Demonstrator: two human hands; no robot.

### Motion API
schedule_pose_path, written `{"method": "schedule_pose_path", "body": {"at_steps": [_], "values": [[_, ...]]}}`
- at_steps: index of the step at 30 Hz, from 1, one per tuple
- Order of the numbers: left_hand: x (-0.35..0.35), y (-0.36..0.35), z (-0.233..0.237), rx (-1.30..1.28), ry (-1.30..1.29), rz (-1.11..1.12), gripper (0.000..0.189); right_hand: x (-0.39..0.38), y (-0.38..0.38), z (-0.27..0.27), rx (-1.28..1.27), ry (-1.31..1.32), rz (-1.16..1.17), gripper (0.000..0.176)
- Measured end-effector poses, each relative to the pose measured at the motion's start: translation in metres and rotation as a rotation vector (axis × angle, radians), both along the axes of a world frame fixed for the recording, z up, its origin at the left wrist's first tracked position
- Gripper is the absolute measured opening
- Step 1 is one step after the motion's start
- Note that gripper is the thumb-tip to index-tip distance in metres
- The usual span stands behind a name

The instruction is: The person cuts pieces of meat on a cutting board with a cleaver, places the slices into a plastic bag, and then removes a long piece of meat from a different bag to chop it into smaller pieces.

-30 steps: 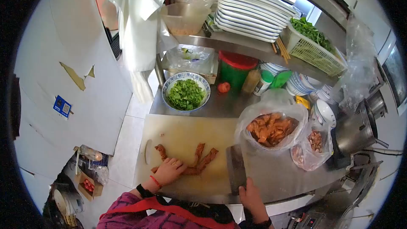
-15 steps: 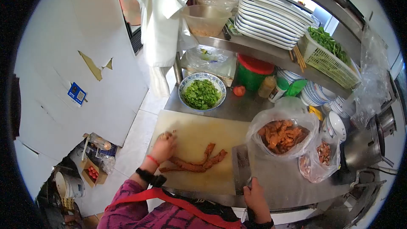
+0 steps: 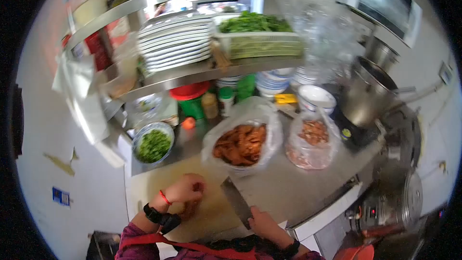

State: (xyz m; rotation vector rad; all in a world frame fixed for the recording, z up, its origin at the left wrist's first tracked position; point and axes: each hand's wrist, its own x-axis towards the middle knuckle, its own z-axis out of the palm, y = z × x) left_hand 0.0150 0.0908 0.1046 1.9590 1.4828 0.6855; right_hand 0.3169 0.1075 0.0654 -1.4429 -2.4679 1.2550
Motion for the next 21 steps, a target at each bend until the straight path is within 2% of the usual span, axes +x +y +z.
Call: {"method": "schedule_pose_path", "body": {"at_steps": [1, 3, 5, 7, 8, 10, 14, 16, 18, 20, 21], "values": [[0.027, 0.023, 0.021, -0.028, -0.023, -0.123, 0.014, 0.006, 0.000, -0.004, -0.030, 0.015, -0.002, 0.029], [0.081, 0.075, 0.050, 0.248, 0.057, -0.285, 0.013, 0.017, -0.003, -0.006, -0.008, 0.046, -0.038, 0.028], [0.132, 0.129, 0.065, 0.389, -0.059, -0.219, 0.019, 0.025, -0.003, -0.007, 0.017, 0.074, -0.048, 0.028], [0.171, 0.179, 0.077, 0.661, -0.194, -0.245, 0.032, 0.031, -0.002, -0.010, -0.009, 0.074, -0.055, 0.028], [0.175, 0.186, 0.076, 0.666, -0.192, -0.260, 0.032, 0.032, -0.001, -0.014, -0.001, 0.080, -0.068, 0.028], [0.181, 0.193, 0.075, 0.351, -0.120, -0.197, 0.042, 0.037, 0.002, -0.017, 0.018, 0.087, -0.071, 0.029], [0.133, 0.142, 0.055, 0.440, -0.021, -0.171, 0.036, 0.036, 0.007, -0.006, -0.041, 0.109, -0.058, 0.029], [0.099, 0.094, 0.057, 0.366, -0.090, -0.034, 0.029, 0.033, 0.013, -0.009, -0.062, 0.085, -0.009, 0.030], [0.057, 0.049, 0.047, 0.339, -0.051, 0.167, 0.027, 0.026, 0.016, -0.011, -0.070, 0.077, 0.009, 0.031], [0.014, 0.006, 0.023, 0.154, -0.027, 0.425, 0.028, 0.020, 0.017, -0.015, -0.082, 0.058, 0.032, 0.033], [-0.009, -0.016, 0.003, 0.126, 0.067, 0.517, 0.032, 0.015, 0.020, -0.020, -0.066, 0.063, 0.063, 0.033]]}}
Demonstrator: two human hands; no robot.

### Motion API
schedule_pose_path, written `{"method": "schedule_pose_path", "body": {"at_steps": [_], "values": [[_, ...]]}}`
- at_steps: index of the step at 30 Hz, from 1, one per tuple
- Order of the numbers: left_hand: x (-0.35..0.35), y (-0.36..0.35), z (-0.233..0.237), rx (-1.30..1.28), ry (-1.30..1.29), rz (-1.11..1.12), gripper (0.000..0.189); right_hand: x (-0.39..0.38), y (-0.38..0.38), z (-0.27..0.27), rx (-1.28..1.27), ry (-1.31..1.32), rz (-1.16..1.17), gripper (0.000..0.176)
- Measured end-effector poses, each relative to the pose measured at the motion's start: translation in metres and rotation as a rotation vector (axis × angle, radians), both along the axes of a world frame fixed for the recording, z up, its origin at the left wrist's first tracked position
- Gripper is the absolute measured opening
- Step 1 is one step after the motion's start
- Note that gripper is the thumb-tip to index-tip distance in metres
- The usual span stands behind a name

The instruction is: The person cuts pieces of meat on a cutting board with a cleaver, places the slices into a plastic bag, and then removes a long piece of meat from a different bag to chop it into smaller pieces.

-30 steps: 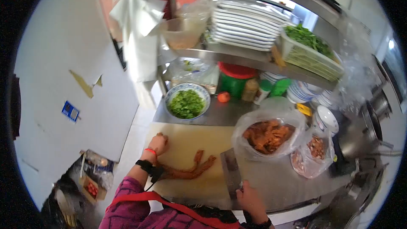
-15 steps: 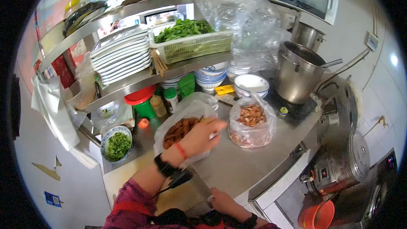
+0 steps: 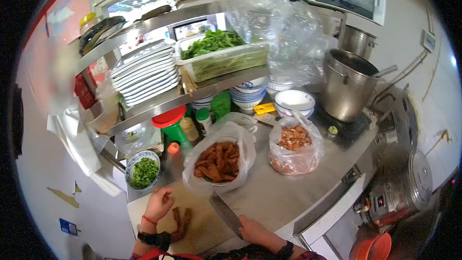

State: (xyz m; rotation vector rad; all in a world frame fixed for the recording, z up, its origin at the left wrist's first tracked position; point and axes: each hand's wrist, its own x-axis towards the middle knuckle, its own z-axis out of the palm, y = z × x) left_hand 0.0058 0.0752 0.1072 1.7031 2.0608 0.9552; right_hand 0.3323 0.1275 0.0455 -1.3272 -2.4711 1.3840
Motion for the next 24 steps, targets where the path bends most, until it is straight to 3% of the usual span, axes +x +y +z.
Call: {"method": "schedule_pose_path", "body": {"at_steps": [3, 4, 6, 10, 12, 13, 16, 17, 20, 24], "values": [[-0.057, -0.084, -0.066, -0.120, 0.380, -0.012, 0.037, -0.014, 0.003, -0.002, 0.044, 0.072, 0.088, 0.031], [-0.067, -0.107, -0.077, -0.119, 0.385, 0.036, 0.037, -0.020, 0.004, 0.000, 0.063, 0.131, 0.110, 0.030], [-0.080, -0.144, -0.089, -0.646, 0.202, -0.203, 0.043, -0.029, 0.006, 0.007, 0.038, 0.084, 0.132, 0.031], [-0.055, -0.174, -0.089, -0.661, 0.261, 0.003, 0.057, -0.050, 0.006, 0.016, -0.002, 0.041, 0.132, 0.029], [-0.046, -0.172, -0.097, -0.671, 0.388, 0.125, 0.053, -0.056, 0.009, 0.006, 0.051, 0.013, 0.164, 0.029], [-0.040, -0.173, -0.087, -0.616, 0.351, 0.135, 0.040, -0.057, 0.009, 0.002, 0.106, -0.004, 0.172, 0.029], [-0.033, -0.178, -0.089, -0.595, 0.326, 0.242, 0.032, -0.062, 0.008, 0.009, 0.122, -0.018, 0.182, 0.029], [-0.027, -0.182, -0.091, -0.460, 0.376, 0.264, 0.028, -0.063, 0.008, 0.008, 0.112, -0.034, 0.203, 0.029], [-0.001, -0.185, -0.078, -0.369, 0.355, 0.311, 0.032, -0.060, 0.007, 0.001, 0.179, -0.033, 0.223, 0.029], [0.014, -0.200, -0.097, -0.367, 0.336, 0.307, 0.036, -0.064, 0.004, 0.004, 0.143, -0.063, 0.177, 0.037]]}}
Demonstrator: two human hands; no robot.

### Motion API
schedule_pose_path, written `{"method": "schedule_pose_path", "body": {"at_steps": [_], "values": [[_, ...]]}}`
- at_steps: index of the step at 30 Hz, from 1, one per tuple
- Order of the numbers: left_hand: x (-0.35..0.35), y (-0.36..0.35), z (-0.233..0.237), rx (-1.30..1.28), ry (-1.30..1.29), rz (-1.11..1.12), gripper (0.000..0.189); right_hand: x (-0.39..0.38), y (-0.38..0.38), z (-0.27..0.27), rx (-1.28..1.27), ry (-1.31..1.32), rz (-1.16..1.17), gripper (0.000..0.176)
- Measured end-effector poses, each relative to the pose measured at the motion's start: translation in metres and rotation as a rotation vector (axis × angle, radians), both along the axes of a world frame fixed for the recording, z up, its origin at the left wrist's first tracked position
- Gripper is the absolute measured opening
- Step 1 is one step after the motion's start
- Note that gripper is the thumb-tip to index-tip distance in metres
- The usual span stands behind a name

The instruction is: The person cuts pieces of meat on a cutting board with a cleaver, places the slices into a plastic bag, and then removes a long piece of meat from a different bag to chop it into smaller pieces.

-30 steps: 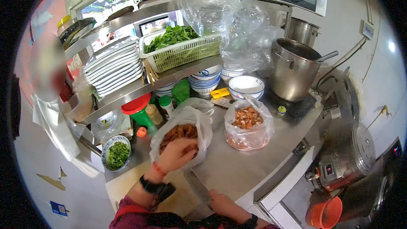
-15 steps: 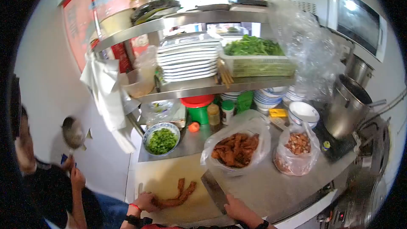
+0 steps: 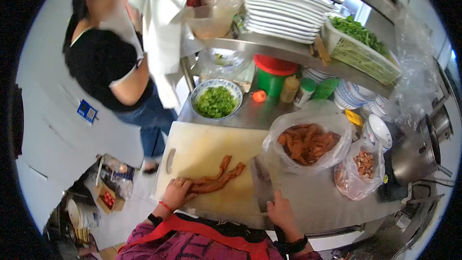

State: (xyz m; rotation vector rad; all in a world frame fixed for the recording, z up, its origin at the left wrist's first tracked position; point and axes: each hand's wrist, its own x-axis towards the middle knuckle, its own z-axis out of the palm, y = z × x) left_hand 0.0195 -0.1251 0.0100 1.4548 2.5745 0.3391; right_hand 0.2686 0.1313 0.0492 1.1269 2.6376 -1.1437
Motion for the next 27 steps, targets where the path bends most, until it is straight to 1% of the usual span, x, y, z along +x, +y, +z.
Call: {"method": "schedule_pose_path", "body": {"at_steps": [1, 2, 4, 5, 7, 9, 11, 12, 14, 16, 17, 18, 19, 20, 21, 22, 25, 27], "values": [[0.000, -0.002, -0.001, 0.080, 0.067, -0.030, 0.040, -0.001, -0.002, 0.000, -0.023, -0.031, -0.056, 0.039], [0.000, -0.003, -0.002, 0.165, 0.138, -0.062, 0.043, -0.001, -0.003, -0.003, -0.026, -0.040, -0.042, 0.039], [0.003, 0.001, 0.001, 0.159, 0.120, -0.042, 0.046, -0.001, -0.003, -0.008, 0.073, -0.004, -0.002, 0.044], [0.006, 0.006, 0.003, 0.187, 0.133, -0.048, 0.045, -0.003, -0.004, -0.006, 0.074, -0.008, 0.007, 0.044], [0.009, 0.019, 0.007, 0.212, 0.137, -0.049, 0.044, -0.005, -0.008, -0.003, 0.132, 0.037, 0.000, 0.032], [0.009, 0.032, -0.001, 0.311, 0.173, -0.079, 0.042, -0.007, -0.007, -0.004, 0.137, 0.013, 0.043, 0.034], [0.009, 0.037, -0.014, 0.282, 0.127, -0.042, 0.043, -0.013, -0.006, 0.003, 0.149, -0.008, 0.093, 0.036], [0.009, 0.038, -0.018, 0.250, 0.087, -0.014, 0.043, -0.020, -0.012, 0.014, 0.164, 0.026, 0.110, 0.033], [0.009, 0.038, -0.020, 0.272, 0.067, 0.006, 0.042, -0.037, -0.029, 0.036, 0.169, 0.052, 0.129, 0.030], [0.007, 0.035, -0.016, 0.292, 0.048, 0.019, 0.041, -0.060, -0.045, 0.051, 0.076, 0.037, 0.195, 0.027], [0.005, 0.032, -0.007, 0.354, 0.001, 0.020, 0.039, -0.071, -0.052, 0.051, 0.072, 0.031, 0.195, 0.027], [0.004, 0.030, -0.002, 0.415, -0.047, 0.021, 0.036, -0.082, -0.060, 0.050, 0.040, 0.061, 0.262, 0.026], [0.002, 0.027, -0.005, 0.412, -0.053, 0.020, 0.036, -0.091, -0.066, 0.048, 0.008, 0.092, 0.326, 0.026], [-0.001, 0.024, -0.009, 0.438, -0.077, -0.039, 0.034, -0.099, -0.072, 0.046, 0.003, 0.088, 0.324, 0.026], [-0.004, 0.022, -0.013, 0.466, -0.100, -0.096, 0.033, -0.108, -0.076, 0.043, -0.030, 0.053, 0.363, 0.027], [-0.006, 0.021, -0.019, 0.464, -0.104, -0.096, 0.033, -0.113, -0.079, 0.040, -0.062, 0.019, 0.403, 0.027], [-0.003, 0.021, -0.031, 0.466, -0.120, -0.107, 0.035, -0.120, -0.086, 0.031, -0.020, -0.046, 0.430, 0.023], [-0.004, 0.022, -0.033, 0.503, -0.112, -0.130, 0.032, -0.125, -0.089, 0.029, -0.012, -0.075, 0.444, 0.024]]}}
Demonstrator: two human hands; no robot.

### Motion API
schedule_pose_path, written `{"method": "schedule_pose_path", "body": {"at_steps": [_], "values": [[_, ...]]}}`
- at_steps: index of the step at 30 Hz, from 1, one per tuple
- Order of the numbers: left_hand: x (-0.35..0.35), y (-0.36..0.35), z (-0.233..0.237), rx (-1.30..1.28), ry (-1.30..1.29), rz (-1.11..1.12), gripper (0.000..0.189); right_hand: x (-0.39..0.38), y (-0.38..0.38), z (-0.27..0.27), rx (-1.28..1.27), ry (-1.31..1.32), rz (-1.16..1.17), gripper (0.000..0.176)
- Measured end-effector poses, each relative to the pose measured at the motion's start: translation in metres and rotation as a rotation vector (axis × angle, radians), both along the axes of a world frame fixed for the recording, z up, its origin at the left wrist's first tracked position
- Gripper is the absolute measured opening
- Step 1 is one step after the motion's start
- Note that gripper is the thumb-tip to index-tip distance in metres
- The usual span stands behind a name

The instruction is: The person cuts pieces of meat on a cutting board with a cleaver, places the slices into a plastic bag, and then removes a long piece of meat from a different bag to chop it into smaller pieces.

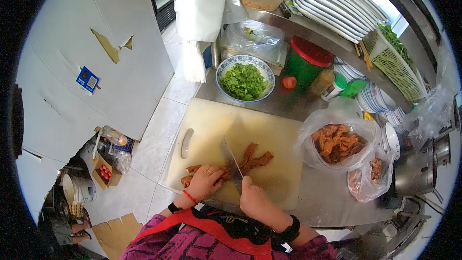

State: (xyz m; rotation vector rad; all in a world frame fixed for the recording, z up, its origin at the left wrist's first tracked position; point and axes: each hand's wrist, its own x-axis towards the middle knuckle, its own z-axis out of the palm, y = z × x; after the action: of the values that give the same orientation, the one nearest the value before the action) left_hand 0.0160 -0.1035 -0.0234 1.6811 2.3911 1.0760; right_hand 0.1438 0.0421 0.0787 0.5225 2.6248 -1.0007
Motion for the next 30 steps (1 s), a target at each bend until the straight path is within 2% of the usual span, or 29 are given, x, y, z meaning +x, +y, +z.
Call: {"method": "schedule_pose_path", "body": {"at_steps": [4, 7, 10, 12, 14, 17, 19, 20, 21, 23, 25, 26, 28, 29, 30], "values": [[0.001, 0.000, -0.005, 0.050, -0.010, -0.019, 0.031, -0.027, -0.007, -0.011, 0.044, -0.074, -0.015, 0.025], [-0.002, 0.001, -0.003, 0.029, 0.039, -0.056, 0.021, -0.041, -0.012, -0.018, 0.083, -0.118, -0.072, 0.026], [-0.009, 0.003, 0.000, 0.024, 0.037, -0.013, 0.020, -0.033, -0.006, -0.026, 0.044, -0.026, -0.144, 0.028], [-0.025, 0.018, 0.005, -0.059, -0.099, 0.298, 0.020, -0.018, 0.001, -0.023, -0.031, 0.079, -0.232, 0.029], [-0.045, 0.041, 0.003, -0.050, -0.176, 0.298, 0.025, 0.004, 0.012, -0.022, -0.120, 0.171, -0.317, 0.030], [-0.053, 0.083, -0.003, -0.072, -0.261, 0.223, 0.030, 0.038, 0.039, -0.018, -0.027, 0.276, -0.410, 0.033], [-0.045, 0.109, 0.005, -0.089, -0.271, 0.151, 0.031, 0.056, 0.054, -0.008, 0.114, 0.246, -0.501, 0.035], [-0.038, 0.117, 0.009, -0.100, -0.301, 0.112, 0.031, 0.064, 0.063, -0.005, 0.131, 0.130, -0.530, 0.038], [-0.031, 0.124, 0.012, -0.113, -0.332, 0.072, 0.031, 0.068, 0.067, -0.002, 0.136, 0.133, -0.541, 0.038], [-0.021, 0.129, 0.005, -0.086, -0.303, 0.046, 0.034, 0.078, 0.073, 0.005, 0.228, 0.112, -0.501, 0.037], [-0.015, 0.130, 0.004, -0.087, -0.369, -0.003, 0.049, 0.081, 0.078, 0.007, 0.220, 0.062, -0.501, 0.036], [-0.012, 0.128, 0.004, -0.093, -0.368, -0.011, 0.049, 0.082, 0.080, 0.007, 0.211, 0.010, -0.488, 0.035], [-0.007, 0.120, 0.021, -0.170, -0.138, -0.035, 0.072, 0.087, 0.083, -0.004, 0.223, 0.008, -0.475, 0.035], [-0.003, 0.118, 0.025, -0.173, -0.133, -0.039, 0.072, 0.088, 0.085, -0.009, 0.240, 0.006, -0.454, 0.036], [0.003, 0.117, 0.027, -0.281, -0.006, -0.014, 0.079, 0.086, 0.086, -0.011, 0.236, 0.010, -0.456, 0.036]]}}
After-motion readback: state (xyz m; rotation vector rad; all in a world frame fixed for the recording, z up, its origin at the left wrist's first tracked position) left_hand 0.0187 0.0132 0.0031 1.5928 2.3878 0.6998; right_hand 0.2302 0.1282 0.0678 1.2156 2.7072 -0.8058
